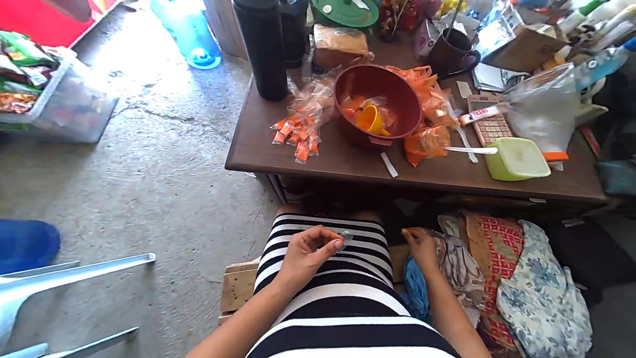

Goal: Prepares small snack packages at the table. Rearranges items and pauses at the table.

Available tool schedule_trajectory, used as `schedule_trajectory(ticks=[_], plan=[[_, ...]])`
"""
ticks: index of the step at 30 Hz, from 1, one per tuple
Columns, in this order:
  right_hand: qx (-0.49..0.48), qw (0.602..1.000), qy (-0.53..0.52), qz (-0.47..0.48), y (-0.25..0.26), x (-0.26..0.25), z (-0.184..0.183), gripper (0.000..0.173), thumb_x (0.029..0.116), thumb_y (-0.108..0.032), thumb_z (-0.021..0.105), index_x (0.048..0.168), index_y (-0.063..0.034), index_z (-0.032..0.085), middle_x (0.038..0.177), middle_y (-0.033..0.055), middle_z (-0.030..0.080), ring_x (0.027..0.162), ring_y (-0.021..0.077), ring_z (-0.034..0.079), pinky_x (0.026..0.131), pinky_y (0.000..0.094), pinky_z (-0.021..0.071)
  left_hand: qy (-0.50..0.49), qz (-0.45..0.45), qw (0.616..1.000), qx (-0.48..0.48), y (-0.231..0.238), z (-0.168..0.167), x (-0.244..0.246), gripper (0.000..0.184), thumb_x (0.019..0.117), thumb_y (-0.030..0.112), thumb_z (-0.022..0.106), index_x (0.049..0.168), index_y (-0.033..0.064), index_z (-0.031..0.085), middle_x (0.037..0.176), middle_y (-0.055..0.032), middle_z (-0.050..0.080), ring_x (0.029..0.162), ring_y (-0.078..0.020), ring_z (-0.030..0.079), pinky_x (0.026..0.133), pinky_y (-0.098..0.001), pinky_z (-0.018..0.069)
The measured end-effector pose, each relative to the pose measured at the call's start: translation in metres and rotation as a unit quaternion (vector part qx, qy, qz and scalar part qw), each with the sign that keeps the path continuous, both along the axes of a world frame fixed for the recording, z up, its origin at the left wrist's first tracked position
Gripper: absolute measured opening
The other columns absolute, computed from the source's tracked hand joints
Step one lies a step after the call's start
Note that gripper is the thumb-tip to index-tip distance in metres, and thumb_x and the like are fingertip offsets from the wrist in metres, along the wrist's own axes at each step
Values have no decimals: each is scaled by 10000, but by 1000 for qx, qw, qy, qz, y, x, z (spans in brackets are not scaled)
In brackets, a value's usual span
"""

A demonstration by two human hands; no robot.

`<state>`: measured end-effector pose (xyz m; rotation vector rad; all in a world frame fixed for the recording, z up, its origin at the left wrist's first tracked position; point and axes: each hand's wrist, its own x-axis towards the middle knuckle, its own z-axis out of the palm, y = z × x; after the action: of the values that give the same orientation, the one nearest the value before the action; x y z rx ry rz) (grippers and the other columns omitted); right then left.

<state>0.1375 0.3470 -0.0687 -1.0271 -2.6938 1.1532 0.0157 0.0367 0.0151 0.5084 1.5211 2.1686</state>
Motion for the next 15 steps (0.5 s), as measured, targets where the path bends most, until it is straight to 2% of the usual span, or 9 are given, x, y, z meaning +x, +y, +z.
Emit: schedule_trajectory(ticks=[3, 6, 9, 12, 15], plan=[[-28, 996, -85, 16, -6, -10, -21, 314, 1081, -107, 468, 1172, 77, 707, 1294, 261, 648, 1229, 383, 614, 1095, 512, 434, 5, 4, 1000, 1, -1, 1, 1, 70, 928, 70, 710, 977, 116, 729, 876, 95, 735, 765, -1, 679, 727, -194, 579], [-56, 987, -147, 34, -5, -20, -31, 326, 1067, -75, 450, 1258, 80, 665, 1438, 265, 552, 1364, 391, 511, 1167, 497, 363, 6, 15, 1000, 4, -4, 0, 3, 74, 930, 66, 706, 975, 119, 732, 882, 96, 738, 768, -1, 682, 731, -198, 582], [-64, 978, -191, 54, -6, -27, -29, 316, 1015, -16, 479, 1238, 34, 698, 1507, 234, 497, 1409, 382, 459, 1177, 504, 349, -1, 21, 1000, 4, -6, 0, 4, 80, 930, 62, 704, 976, 120, 734, 881, 94, 738, 768, -6, 682, 733, -199, 583], [-57, 974, -213, 55, -10, -25, -27, 324, 1003, -3, 478, 1211, -5, 727, 1534, 199, 479, 1405, 388, 453, 1164, 522, 355, -2, 23, 1000, 0, -5, 0, 4, 83, 928, 56, 705, 978, 116, 733, 878, 92, 738, 766, -8, 683, 732, -201, 585], [-56, 975, -212, 43, -16, -21, -32, 334, 996, 5, 470, 1205, -5, 730, 1548, 194, 464, 1411, 391, 441, 1171, 518, 346, -1, 18, 1000, -3, -4, 0, 4, 76, 931, 57, 704, 976, 112, 732, 877, 92, 738, 767, -6, 684, 735, -199, 584]])
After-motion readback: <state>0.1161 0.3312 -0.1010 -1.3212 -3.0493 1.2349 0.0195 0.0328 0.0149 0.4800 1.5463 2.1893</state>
